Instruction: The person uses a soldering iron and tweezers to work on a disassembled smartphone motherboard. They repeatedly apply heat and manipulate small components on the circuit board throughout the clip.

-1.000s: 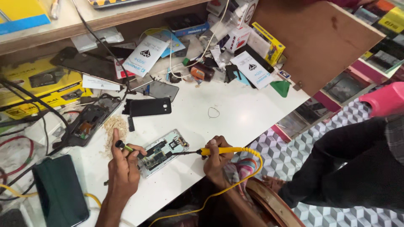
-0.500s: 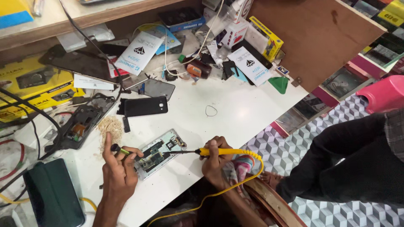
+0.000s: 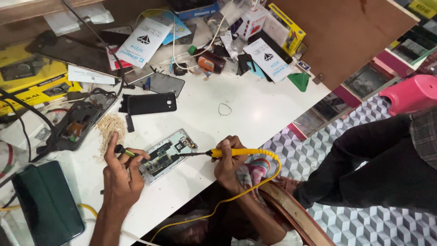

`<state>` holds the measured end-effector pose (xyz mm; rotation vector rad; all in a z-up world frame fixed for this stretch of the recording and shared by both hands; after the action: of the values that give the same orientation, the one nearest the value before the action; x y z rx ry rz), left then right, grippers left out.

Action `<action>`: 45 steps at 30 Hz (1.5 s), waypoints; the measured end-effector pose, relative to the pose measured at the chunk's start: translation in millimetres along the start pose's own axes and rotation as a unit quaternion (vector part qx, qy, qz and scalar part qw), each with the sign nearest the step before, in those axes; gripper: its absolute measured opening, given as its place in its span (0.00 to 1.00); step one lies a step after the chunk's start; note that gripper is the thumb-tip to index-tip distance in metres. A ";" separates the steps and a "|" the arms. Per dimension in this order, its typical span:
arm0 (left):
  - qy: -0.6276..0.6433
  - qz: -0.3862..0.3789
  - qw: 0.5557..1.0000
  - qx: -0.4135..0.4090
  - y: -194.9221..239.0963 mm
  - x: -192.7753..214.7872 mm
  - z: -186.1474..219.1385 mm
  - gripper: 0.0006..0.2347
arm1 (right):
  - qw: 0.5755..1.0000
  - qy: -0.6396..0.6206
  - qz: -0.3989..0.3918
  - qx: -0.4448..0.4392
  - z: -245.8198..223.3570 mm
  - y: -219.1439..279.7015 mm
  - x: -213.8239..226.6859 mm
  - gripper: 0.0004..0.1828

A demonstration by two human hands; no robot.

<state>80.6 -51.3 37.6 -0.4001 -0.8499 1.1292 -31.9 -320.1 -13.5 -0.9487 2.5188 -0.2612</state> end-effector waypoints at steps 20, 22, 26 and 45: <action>0.021 0.004 1.000 0.013 3.9 0.8 -3.6 0.27 | 0.999 -0.038 -0.002 -0.002 -0.2 0.8 -0.6 0.15; 0.039 0.007 0.999 0.016 1.7 1.6 -3.3 0.27 | 0.999 -0.040 -0.008 0.000 -2.0 -0.1 -4.0 0.15; 0.009 0.002 1.000 0.024 1.5 2.0 -1.1 0.27 | 0.999 -0.028 -0.009 -0.013 -2.9 3.3 -2.0 0.15; 0.041 0.005 0.999 0.035 5.8 0.9 -4.2 0.25 | 0.999 0.006 0.008 0.043 -10.5 4.0 -0.3 0.17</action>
<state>80.4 -47.6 31.5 -0.3898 -0.7345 1.1404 -38.9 -316.6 -5.3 -0.8965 2.5033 -0.3687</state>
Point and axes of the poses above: each hand's wrist, its own y-axis away from the middle knuckle, its own x-axis out of the back of the hand, z = x × y, the point moved 10 cm from there along -y, towards the middle knuckle, and after that the axes turned 10 degrees about -x, right-handed, at the moved point
